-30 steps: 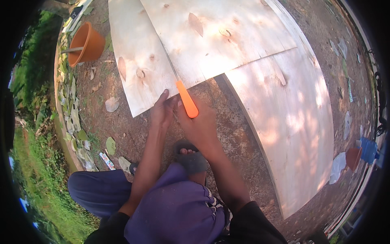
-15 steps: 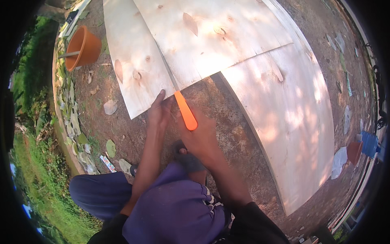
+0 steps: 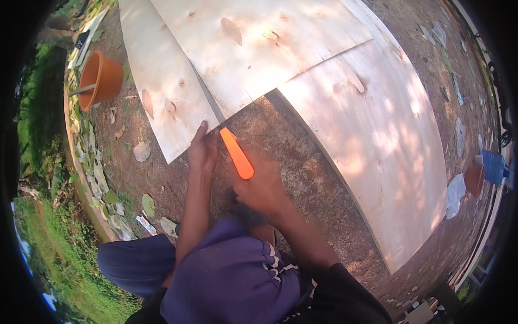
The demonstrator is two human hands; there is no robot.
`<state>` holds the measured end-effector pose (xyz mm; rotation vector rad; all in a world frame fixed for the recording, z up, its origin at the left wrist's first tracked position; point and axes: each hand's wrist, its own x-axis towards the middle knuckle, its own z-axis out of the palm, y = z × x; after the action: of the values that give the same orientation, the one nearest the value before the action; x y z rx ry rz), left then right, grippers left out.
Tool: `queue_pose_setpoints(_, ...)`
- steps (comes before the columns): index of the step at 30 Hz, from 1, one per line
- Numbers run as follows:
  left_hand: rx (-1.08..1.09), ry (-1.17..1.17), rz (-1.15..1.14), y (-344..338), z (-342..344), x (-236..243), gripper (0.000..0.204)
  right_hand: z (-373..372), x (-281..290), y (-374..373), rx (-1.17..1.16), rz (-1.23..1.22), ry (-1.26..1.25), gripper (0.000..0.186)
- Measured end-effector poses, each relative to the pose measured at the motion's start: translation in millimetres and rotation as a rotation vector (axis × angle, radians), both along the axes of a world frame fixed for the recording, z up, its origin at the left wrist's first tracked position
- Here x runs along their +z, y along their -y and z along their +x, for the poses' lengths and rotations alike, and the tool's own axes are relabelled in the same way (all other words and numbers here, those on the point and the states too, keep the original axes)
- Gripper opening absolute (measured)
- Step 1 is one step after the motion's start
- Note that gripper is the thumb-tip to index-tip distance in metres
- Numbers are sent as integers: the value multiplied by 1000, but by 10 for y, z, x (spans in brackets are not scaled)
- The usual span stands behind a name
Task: The person uses a hand saw to cut a large wooden board into smaller pieces. They reposition the board and continue cutting, then move to a smaller strip of wood and cut it as well.
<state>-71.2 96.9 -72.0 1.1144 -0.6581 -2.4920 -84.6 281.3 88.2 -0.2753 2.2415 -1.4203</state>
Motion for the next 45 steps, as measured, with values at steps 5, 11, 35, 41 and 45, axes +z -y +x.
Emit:
queue_pose_setpoints(5,45,32,-105,-45,-6,196,33,591,204,-736,46,-19,-110,46)
queue_pose_setpoints(11,-71,-81,108,-56,-23,-125,33,-237,-380,213,-39,-96,-186,42)
queue_pose_setpoints(35,43,30,-57,-24,47,167,29,642,293,-768,111,73,-93,45)
queue_pose_setpoints(41,-31,-43,80,-89,-86,-27,29,-277,-320,286,-83,-75,-205,30)
queue_pose_setpoints(45,16,32,-13,-35,33,152,31,70,-117,-42,-34,-41,-85,40)
